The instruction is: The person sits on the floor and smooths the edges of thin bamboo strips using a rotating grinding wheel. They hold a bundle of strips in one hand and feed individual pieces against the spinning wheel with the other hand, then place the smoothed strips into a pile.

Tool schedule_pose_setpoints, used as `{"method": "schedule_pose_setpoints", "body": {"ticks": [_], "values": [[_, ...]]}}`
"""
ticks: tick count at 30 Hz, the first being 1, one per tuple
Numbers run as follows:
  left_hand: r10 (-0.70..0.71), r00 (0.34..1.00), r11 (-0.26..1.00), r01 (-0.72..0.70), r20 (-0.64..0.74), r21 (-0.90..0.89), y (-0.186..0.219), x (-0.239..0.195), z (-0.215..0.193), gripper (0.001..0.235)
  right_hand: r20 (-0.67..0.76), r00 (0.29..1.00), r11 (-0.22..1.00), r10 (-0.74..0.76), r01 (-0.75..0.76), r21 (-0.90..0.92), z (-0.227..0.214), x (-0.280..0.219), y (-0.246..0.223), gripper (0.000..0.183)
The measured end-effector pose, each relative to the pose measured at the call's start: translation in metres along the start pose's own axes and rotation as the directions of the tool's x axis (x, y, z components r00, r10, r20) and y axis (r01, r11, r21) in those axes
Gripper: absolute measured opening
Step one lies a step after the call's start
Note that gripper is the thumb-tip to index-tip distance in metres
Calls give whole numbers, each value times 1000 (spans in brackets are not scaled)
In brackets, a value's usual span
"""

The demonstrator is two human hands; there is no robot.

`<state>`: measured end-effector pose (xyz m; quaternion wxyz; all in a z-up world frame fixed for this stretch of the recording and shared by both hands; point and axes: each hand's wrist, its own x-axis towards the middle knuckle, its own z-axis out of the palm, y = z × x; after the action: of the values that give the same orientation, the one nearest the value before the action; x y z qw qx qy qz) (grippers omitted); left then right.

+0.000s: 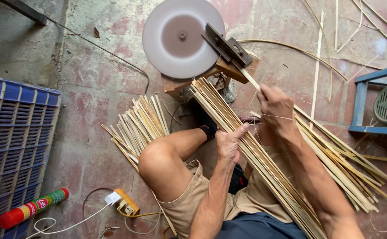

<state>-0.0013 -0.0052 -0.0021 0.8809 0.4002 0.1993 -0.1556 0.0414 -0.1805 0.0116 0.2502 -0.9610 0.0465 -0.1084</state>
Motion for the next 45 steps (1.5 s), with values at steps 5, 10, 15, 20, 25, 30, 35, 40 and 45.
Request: {"method": "schedule_pose_setpoints", "body": {"ticks": [5,10,15,20,25,30,35,40,45], "values": [[-25,1000,998,25,1,-50,2,-1,2,41,-96,995,1000,-26,26,4,27,40,-8,14],[-22,1000,1000,22,6,-20,0,-7,6,40,-88,995,998,-36,40,50,17,19,0,14],[-22,1000,1000,22,-1,-18,7,-2,6,38,-86,996,998,-13,19,61,-66,-64,35,26],[-29,999,1000,29,32,0,7,-5,4,35,-202,965,913,-167,74,-401,-87,-112,46,47],[-35,998,999,34,47,12,11,-7,14,34,152,988,953,-29,-19,303,-49,-118,3,19],[-17,999,998,20,51,-54,10,-9,10,39,219,968,943,-119,41,330,-41,-124,-7,21],[0,999,1000,1,42,-28,5,-4,9,42,239,968,835,72,-189,516,-42,-125,-8,15],[18,1000,999,-17,16,-37,-1,-3,8,42,175,942,864,286,-332,379,-43,-127,-3,13],[6,1000,1000,-7,-20,-13,-2,-1,5,39,-34,999,987,32,-26,159,-52,-102,19,18]]}}
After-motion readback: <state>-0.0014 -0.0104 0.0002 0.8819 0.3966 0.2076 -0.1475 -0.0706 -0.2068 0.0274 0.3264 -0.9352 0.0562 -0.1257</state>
